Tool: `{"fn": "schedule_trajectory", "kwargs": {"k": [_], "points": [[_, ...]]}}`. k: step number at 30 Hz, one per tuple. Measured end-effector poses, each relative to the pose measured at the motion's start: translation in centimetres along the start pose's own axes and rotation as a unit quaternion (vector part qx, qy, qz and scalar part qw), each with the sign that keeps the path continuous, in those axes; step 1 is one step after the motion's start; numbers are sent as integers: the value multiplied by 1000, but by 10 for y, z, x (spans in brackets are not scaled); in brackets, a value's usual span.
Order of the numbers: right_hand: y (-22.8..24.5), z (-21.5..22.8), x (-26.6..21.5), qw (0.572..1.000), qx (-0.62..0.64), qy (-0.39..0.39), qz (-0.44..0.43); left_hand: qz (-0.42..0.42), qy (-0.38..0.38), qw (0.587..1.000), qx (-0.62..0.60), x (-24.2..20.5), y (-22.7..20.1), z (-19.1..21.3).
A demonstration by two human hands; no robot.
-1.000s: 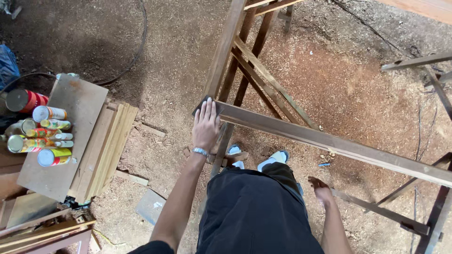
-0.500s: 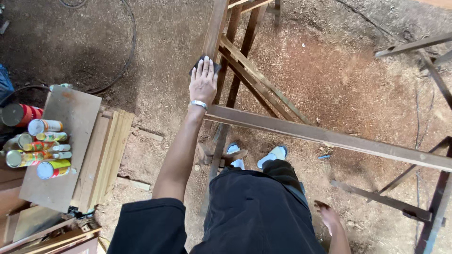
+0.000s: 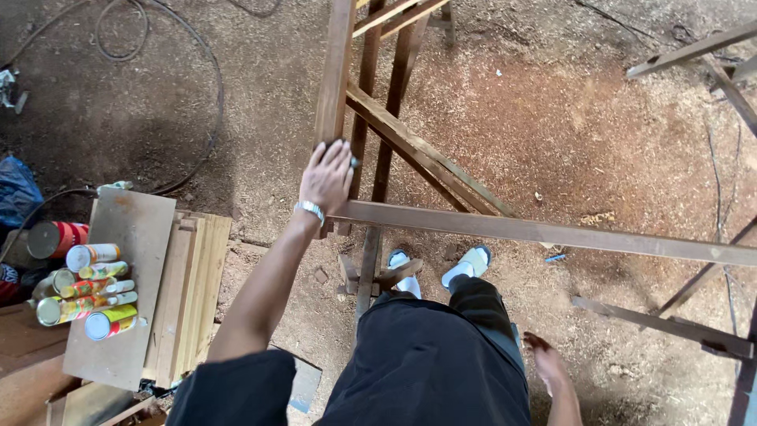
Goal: The person sands the surface of a wooden frame by hand using a piece of sandpaper, moving along the edges and joints.
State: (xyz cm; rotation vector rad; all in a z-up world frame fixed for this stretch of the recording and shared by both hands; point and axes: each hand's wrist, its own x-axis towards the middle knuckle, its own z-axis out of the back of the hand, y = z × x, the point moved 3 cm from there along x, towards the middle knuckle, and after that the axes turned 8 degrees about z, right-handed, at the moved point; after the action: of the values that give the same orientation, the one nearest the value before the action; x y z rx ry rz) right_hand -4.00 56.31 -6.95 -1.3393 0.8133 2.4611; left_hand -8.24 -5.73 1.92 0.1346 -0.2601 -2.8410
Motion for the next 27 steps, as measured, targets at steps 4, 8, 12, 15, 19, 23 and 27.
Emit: {"fn": "schedule_trajectory", "kwargs": {"k": [4, 8, 12, 15, 19, 23, 27], "points": [[-30, 30, -21, 996, 2, -26, -84, 23, -6, 999, -33, 58, 4, -3], [-48, 31, -23, 995, -49, -20, -89, 59, -46, 990, -123, 38, 10, -3], [-67, 3, -12, 998, -43, 32, -15, 131, -37, 965, -223, -52, -2, -13], [-58, -12, -9, 996, -48, 52, -48, 153, 3, 963, -220, -125, -24, -9], [-16, -12, -5, 990, -67, 60, -105, 189, 11, 956, -225, -147, -35, 5], [26, 19, 26, 999, -16, 33, 18, 197, 30, 966, -166, -110, -84, 31], [57, 47, 54, 988, -57, -10, 142, 64, -113, 941, -313, -73, -173, 59]]}}
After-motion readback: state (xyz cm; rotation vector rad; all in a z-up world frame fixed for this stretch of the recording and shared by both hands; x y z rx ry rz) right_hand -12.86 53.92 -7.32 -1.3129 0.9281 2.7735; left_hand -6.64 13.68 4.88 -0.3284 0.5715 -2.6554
